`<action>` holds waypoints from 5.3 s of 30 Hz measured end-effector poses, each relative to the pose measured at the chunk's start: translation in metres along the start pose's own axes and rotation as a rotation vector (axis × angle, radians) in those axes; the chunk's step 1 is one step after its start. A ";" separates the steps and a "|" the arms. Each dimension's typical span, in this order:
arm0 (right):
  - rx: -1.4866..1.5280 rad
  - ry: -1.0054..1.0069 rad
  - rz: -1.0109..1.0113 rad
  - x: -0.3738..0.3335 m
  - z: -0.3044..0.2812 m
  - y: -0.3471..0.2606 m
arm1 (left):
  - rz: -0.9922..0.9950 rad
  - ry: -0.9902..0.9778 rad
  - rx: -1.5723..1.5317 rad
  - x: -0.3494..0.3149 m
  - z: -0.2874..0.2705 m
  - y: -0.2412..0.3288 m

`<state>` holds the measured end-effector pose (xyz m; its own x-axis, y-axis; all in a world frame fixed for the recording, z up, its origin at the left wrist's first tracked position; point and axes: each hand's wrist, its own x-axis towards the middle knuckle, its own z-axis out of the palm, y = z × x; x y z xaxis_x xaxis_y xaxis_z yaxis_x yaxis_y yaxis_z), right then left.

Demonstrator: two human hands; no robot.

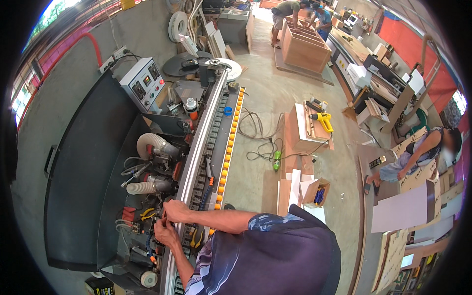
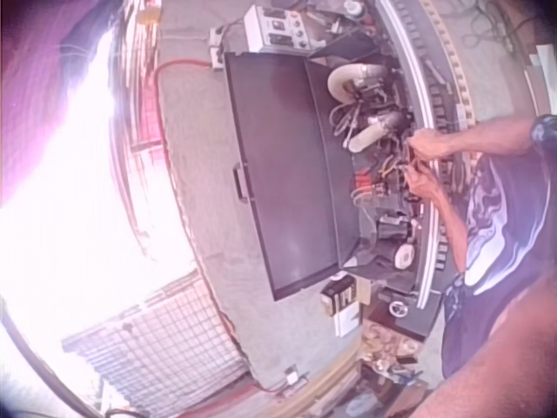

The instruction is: The person assembles a braided blue cable by repeatedly inserting small orange cylindrical connectors into the cable ends. They use pliers to crimp or secure the connectors and place the assembled sections onto a long metal rail with yellow rollers. The person handles the cable and connectors one at a time, repeating the insertion and crimping steps throughout the clip.

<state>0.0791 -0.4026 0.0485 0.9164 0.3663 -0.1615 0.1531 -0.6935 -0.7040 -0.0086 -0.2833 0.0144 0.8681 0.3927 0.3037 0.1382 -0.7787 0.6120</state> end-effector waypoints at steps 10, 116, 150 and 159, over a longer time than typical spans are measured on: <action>0.047 -0.011 0.073 0.002 -0.004 -0.002 | 0.008 -0.010 -0.008 0.001 0.001 0.003; -0.549 -0.042 -0.634 -0.054 -0.031 0.154 | -1.008 -0.107 -1.423 -0.032 -0.047 0.021; -0.025 -0.111 -0.515 -0.059 -0.108 0.073 | -0.985 -0.128 -1.272 -0.030 -0.047 0.027; 0.008 -0.323 -0.384 -0.073 -0.108 0.048 | -1.006 -0.197 -1.151 -0.030 -0.051 0.021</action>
<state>0.0599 -0.5300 0.1010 0.6327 0.7686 -0.0948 0.4530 -0.4666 -0.7596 -0.0559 -0.2860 0.0554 0.7041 0.3663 -0.6083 0.3359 0.5830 0.7398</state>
